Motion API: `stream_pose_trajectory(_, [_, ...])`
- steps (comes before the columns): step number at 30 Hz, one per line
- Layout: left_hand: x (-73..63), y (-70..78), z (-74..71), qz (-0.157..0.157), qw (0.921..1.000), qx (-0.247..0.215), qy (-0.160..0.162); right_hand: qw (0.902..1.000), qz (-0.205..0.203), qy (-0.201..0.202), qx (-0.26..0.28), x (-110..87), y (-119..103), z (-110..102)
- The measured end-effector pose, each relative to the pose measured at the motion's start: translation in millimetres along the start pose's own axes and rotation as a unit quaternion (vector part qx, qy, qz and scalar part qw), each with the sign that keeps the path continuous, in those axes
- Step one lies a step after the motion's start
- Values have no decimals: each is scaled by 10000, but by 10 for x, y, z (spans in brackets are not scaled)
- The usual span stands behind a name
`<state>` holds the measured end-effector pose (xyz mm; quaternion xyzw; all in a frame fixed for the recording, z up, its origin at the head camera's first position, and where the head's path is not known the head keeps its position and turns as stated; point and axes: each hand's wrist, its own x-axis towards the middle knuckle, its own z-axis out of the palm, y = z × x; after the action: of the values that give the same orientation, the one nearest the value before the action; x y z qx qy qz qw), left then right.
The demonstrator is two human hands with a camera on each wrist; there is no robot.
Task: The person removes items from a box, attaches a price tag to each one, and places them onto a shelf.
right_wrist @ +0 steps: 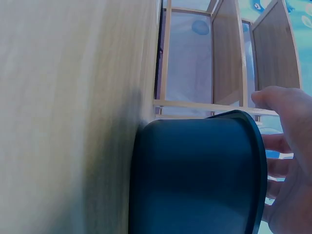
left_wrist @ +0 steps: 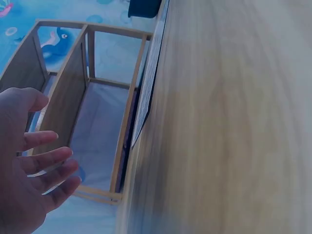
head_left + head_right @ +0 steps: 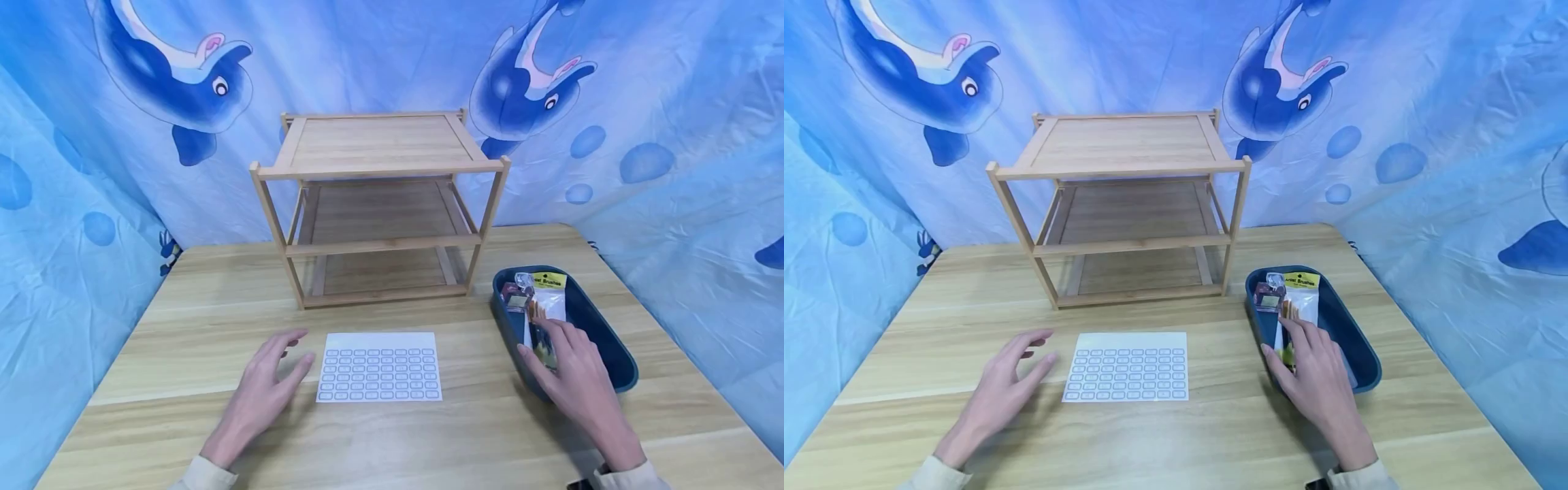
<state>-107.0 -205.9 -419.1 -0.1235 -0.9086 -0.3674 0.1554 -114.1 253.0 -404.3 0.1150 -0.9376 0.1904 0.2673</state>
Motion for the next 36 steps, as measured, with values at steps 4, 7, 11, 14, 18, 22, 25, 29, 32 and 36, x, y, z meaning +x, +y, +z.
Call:
stream_pose_trajectory(4, [47, 11, 61, 133, 9996, -232, -41, 10000, -10, 79, 54, 13, 14, 2])
stream_pose_trajectory(7, [85, 29, 102, 190, 9993, -309, -88, 9999, 58, 109, 81, 15, 42, -6])
stream_pose_trajectory(11, [142, 80, 150, 256, 9988, -378, -198, 9994, 343, -38, 99, 5, 90, -42])
stream_pose_trajectory(14, [198, 141, 178, 273, 9980, -476, -309, 9985, 539, -87, 96, -18, 132, -77])
stream_pose_trajectory(18, [276, 235, 222, 313, 9964, -674, -410, 9982, 596, 64, 66, -52, 196, -119])
stream_pose_trajectory(22, [361, 337, 296, 449, 9940, -885, -455, 9971, 746, 115, 32, -73, 246, -164])
stream_pose_trajectory(25, [430, 427, 368, 628, 9914, -1049, -461, 9957, 905, 175, 32, -89, 281, -191])
stream_pose_trajectory(29, [504, 547, 477, 861, 9865, -1313, -472, 9952, 887, 418, 62, -120, 340, -212])
stream_pose_trajectory(32, [548, 631, 558, 973, 9815, -1551, -556, 9945, 847, 601, 153, -151, 392, -229])
stream_pose_trajectory(36, [597, 719, 643, 906, 9771, -1790, -705, 9916, 1043, 736, 212, -195, 452, -252])
